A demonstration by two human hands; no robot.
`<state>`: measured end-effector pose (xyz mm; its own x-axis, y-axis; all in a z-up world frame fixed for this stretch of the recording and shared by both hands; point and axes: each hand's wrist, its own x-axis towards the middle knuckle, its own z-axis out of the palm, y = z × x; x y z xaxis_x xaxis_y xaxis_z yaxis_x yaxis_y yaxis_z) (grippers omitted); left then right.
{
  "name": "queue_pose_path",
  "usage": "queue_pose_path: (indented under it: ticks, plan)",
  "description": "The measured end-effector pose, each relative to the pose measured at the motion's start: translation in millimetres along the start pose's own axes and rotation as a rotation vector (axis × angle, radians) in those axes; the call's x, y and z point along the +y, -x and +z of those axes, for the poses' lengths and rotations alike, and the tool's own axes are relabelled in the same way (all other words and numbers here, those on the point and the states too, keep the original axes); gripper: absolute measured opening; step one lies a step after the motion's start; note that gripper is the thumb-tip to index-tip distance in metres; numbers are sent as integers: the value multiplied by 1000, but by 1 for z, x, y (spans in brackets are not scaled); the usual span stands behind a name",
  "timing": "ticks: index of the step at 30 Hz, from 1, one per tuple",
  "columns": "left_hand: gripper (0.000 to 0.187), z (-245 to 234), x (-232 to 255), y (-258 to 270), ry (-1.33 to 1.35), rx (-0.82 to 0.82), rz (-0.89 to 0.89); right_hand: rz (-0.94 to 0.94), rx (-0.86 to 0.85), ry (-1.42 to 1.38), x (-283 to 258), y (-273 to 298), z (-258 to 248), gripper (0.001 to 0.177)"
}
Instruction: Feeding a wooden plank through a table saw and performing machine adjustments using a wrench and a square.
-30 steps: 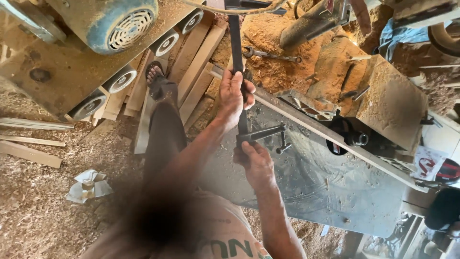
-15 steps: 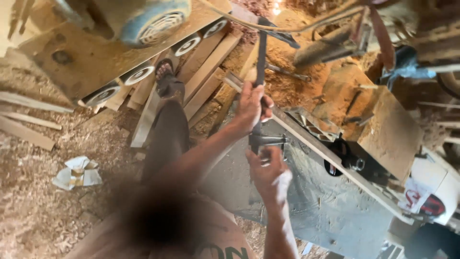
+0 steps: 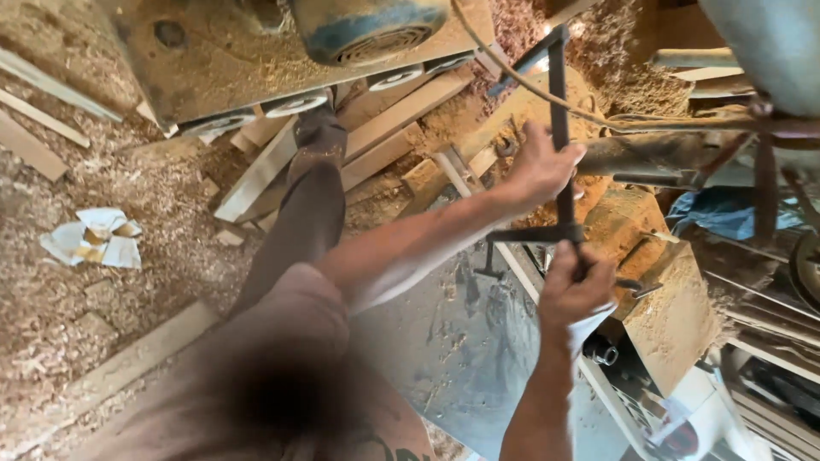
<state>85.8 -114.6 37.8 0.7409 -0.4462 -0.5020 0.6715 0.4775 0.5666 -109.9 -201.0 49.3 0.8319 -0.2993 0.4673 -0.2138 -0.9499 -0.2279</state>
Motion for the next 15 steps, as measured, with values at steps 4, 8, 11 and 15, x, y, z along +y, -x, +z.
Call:
queue_pose_path:
  ticks: [4,8,11,15]
  plan:
    - [57,-4,-47,-96,-156,-10,9,165,-2,-375,-13,-64,13,24]
    - [58,-30,-7,-109,-395,-194,-126,187,-2,-433,-16,-107,48,19]
    - [37,-56,44,-44,-584,-471,88,160,-4,-509,-20,-128,75,20]
    - [43,-73,52,-29,-571,-579,159,133,-109,-368,21,-135,113,24]
